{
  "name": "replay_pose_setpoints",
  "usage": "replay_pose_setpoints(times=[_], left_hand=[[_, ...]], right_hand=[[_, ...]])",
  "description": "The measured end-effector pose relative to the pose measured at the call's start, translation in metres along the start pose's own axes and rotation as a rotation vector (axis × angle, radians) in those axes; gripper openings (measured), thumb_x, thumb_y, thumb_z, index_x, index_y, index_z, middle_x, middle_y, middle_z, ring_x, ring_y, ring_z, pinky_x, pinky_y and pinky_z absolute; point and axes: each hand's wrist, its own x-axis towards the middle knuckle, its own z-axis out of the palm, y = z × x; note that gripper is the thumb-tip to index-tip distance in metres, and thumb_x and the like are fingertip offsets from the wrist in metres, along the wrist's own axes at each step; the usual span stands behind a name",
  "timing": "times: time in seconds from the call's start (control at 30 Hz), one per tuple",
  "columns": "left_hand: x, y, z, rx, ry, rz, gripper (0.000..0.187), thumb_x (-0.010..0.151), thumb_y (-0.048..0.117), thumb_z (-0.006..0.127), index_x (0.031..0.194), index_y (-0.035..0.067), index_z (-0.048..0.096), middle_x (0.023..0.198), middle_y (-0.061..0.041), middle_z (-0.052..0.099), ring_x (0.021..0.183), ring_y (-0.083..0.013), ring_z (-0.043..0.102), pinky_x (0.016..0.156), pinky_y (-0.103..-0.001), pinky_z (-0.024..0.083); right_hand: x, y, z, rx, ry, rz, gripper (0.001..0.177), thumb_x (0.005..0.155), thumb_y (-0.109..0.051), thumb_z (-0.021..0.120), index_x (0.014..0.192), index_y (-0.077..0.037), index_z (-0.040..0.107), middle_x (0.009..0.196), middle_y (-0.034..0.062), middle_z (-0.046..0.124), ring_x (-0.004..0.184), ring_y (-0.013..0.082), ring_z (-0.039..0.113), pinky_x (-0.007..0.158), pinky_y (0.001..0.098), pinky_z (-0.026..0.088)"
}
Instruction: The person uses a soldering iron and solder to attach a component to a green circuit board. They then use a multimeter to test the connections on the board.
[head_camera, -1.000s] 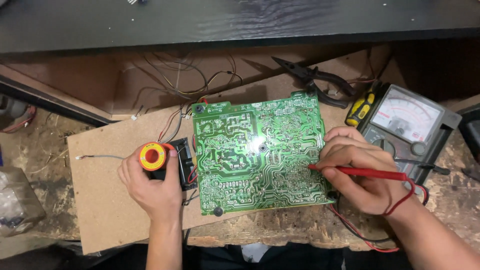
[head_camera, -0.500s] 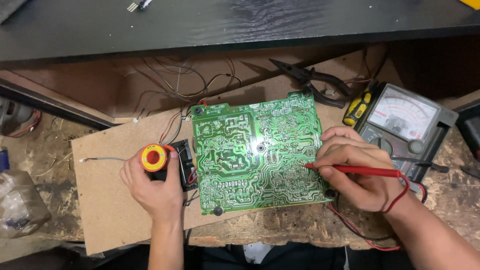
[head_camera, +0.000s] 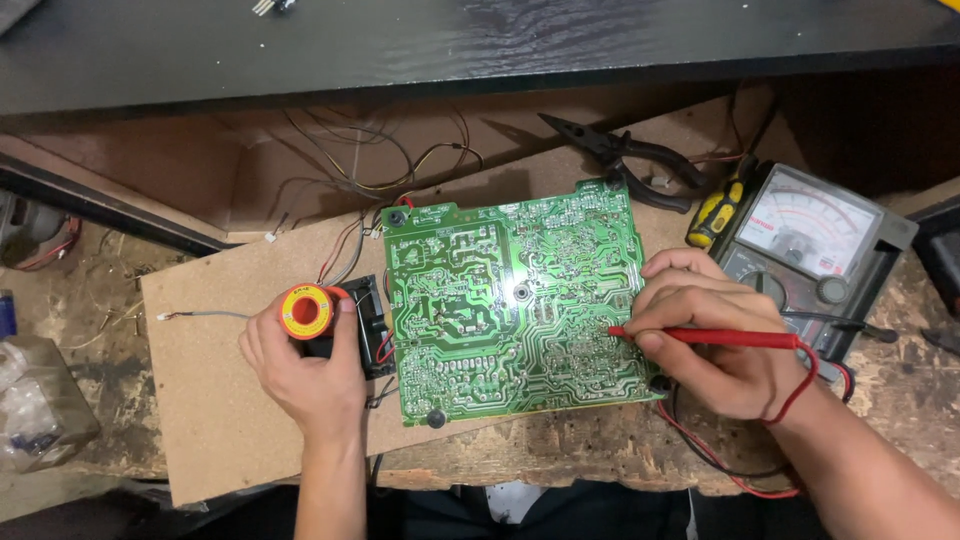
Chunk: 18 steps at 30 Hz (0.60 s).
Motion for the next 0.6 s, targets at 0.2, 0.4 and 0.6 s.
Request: replay_pose_setpoints(times=[0.2, 0.4, 0.6], left_hand=[[0.0002, -0.0007, 0.0011, -0.003, 0.001, 0.000, 0.029, 0.072, 0.013, 0.067, 0.090, -0.002, 0.049, 0.081, -0.011, 0.047, 0.077, -0.0244, 0.039, 0.071, -0.033, 0.032], [0.0000, -0.0009, 0.0005, 0.001, -0.002, -0.017, 0.029, 0.072, 0.014, 0.067, 0.090, -0.001, 0.050, 0.081, -0.011, 0.048, 0.077, -0.0239, 0.039, 0.070, -0.032, 0.032], [-0.0001, -0.0015, 0.0007, 0.009, -0.003, -0.025, 0.031, 0.072, 0.015, 0.067, 0.091, -0.002, 0.050, 0.083, -0.011, 0.048, 0.079, -0.0249, 0.040, 0.070, -0.033, 0.033]], right_hand=[[0.0008, -0.0020, 0.0008, 0.000, 0.015, 0.001, 0.011, 0.075, -0.010, 0.047, 0.066, -0.006, 0.051, 0.060, 0.0033, 0.055, 0.053, 0.0133, 0.053, 0.082, 0.0358, 0.038], [0.0005, -0.0016, 0.0015, -0.008, 0.027, -0.006, 0.010, 0.075, -0.008, 0.047, 0.066, -0.005, 0.051, 0.060, 0.0036, 0.056, 0.053, 0.0133, 0.053, 0.082, 0.0348, 0.040], [0.0014, -0.0027, 0.0017, -0.008, 0.033, -0.016, 0.010, 0.075, -0.008, 0.048, 0.067, -0.004, 0.052, 0.061, 0.0045, 0.056, 0.054, 0.0140, 0.054, 0.081, 0.0345, 0.041]])
